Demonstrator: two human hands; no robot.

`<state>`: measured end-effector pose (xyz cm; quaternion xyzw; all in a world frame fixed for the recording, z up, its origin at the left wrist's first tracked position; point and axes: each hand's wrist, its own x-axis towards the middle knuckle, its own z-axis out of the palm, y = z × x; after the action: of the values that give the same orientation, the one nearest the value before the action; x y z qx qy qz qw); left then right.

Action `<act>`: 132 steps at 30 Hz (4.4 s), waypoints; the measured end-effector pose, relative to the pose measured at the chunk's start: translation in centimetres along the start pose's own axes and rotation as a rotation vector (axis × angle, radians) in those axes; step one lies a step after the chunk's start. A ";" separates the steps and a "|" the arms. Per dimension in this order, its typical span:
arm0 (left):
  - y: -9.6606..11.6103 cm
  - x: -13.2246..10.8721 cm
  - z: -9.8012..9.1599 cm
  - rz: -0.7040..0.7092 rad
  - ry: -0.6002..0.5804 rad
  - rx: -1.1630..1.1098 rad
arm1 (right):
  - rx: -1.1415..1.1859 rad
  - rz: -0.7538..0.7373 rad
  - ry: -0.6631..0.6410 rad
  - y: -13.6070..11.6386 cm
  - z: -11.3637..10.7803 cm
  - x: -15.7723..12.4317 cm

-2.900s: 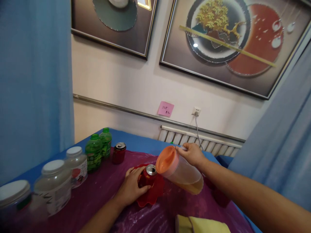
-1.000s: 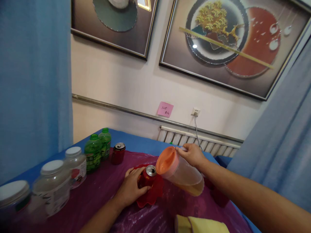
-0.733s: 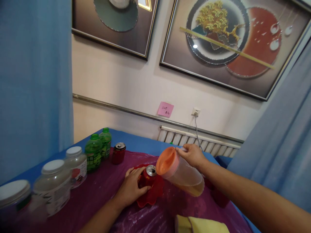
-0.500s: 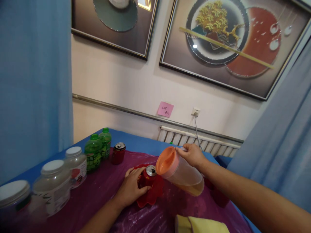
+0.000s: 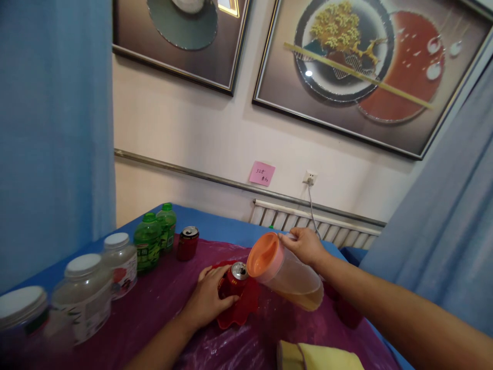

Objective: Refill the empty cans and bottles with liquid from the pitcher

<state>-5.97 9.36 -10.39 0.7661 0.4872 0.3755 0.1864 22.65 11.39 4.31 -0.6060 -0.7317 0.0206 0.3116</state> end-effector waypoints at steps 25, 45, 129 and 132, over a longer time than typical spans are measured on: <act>0.0 0.0 0.0 0.001 0.002 -0.002 | -0.003 0.005 -0.012 -0.1 -0.2 -0.1; 0.2 -0.1 -0.1 0.006 0.002 -0.016 | -0.005 0.022 -0.017 -0.5 -0.3 -0.2; 0.2 -0.3 0.0 -0.013 -0.023 0.024 | 0.024 0.027 -0.034 0.4 0.3 0.0; 0.2 -0.3 0.0 -0.005 -0.016 0.026 | 0.026 0.025 -0.024 0.3 0.3 -0.1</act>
<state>-5.89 9.01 -10.34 0.7701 0.4924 0.3627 0.1813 22.77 11.53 3.90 -0.6106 -0.7274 0.0415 0.3104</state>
